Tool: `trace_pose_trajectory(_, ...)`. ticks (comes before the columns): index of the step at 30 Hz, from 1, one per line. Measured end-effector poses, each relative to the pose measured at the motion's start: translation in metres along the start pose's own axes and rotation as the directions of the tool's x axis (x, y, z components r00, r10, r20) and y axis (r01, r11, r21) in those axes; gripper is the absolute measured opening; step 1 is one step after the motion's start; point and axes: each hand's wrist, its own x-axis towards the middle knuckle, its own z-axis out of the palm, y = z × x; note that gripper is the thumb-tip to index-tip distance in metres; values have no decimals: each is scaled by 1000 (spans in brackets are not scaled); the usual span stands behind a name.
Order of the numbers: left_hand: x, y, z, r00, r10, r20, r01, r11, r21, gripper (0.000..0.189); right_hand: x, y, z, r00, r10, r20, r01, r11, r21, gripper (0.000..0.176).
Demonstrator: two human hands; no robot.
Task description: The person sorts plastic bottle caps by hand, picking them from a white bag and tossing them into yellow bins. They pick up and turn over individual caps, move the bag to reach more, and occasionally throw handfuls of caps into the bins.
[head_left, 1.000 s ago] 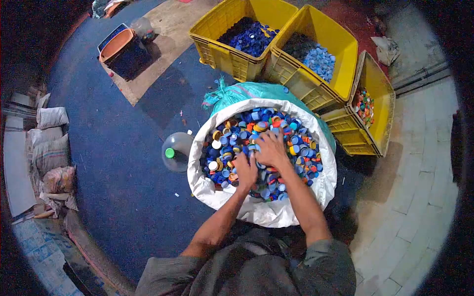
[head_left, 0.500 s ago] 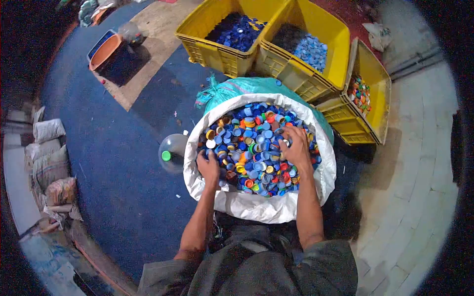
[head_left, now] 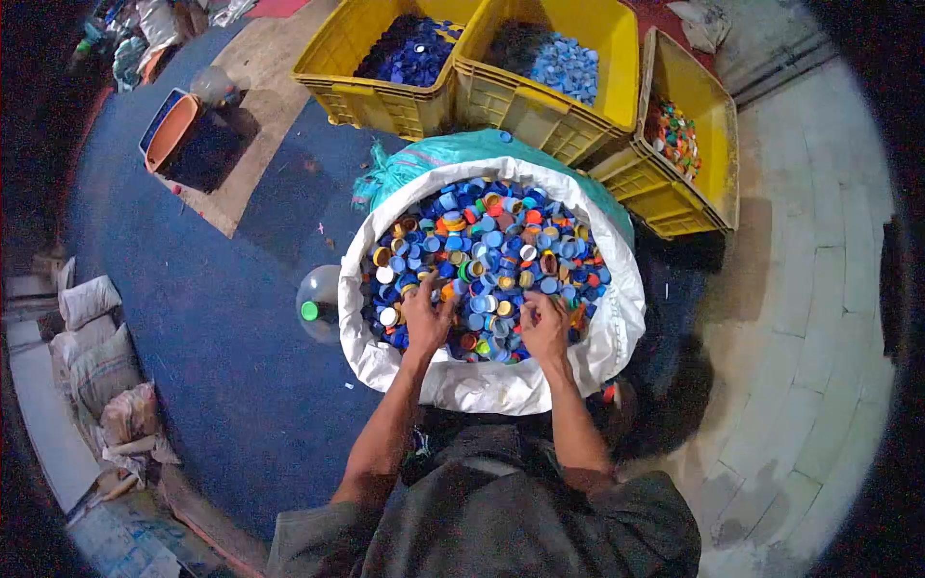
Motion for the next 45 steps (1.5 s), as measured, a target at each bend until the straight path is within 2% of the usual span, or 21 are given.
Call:
trace_pose_trajectory(3,5,-1,6,996,-6,88,-2,996,89,55,-21,4,5,991,124,-54,-112,977,179,23)
trace_pose_trajectory(4,6,-4,11,996,4,91,-9,998,60,55,-24,6,4,993,108,-52,-99,983,156,24)
trace_pose_trajectory(7,9,-8,16,992,34,119,-49,991,121,56,-29,1,-11,997,36,-72,-28,993,111,24)
trace_pose_trajectory(13,16,-18,28,986,70,151,-93,984,150,56,-35,17,-7,996,-2,-91,13,993,118,22)
trace_pose_trajectory(16,19,-19,26,975,162,154,-177,980,87,55,-35,15,-2,997,55,-51,-44,979,197,26)
trace_pose_trajectory(19,20,-21,24,983,100,155,-113,990,80,53,-34,5,-1,999,45,-24,-41,983,177,26)
trace_pose_trajectory(22,19,-19,19,979,118,168,-122,993,9,49,-31,-2,4,998,-6,-62,14,992,128,24)
trace_pose_trajectory(25,17,0,-1,955,94,281,-127,987,102,47,-25,-11,4,997,-60,-43,64,993,100,24)
trace_pose_trajectory(28,20,-5,-5,919,61,389,-109,989,103,48,-19,-17,4,996,-93,-7,93,990,102,23)
trace_pose_trajectory(31,19,-18,1,942,164,293,-189,980,58,56,-18,-18,6,996,-88,1,86,986,141,21)
trace_pose_trajectory(34,17,-23,3,953,94,289,-126,988,94,56,-19,-22,3,998,-58,8,56,983,174,21)
trace_pose_trajectory(37,21,-19,3,943,90,321,-152,973,172,49,-23,-18,5,998,-46,36,40,988,151,22)
trace_pose_trajectory(40,28,-10,-2,906,25,423,-145,957,253,50,-25,-16,6,998,-39,57,29,984,174,24)
trace_pose_trajectory(43,29,-13,3,908,96,407,-220,937,271,52,-24,-23,0,998,-29,51,21,988,151,25)
trace_pose_trajectory(45,26,-5,1,941,-55,335,72,997,-39,48,-22,-27,-2,998,-48,50,41,990,137,28)
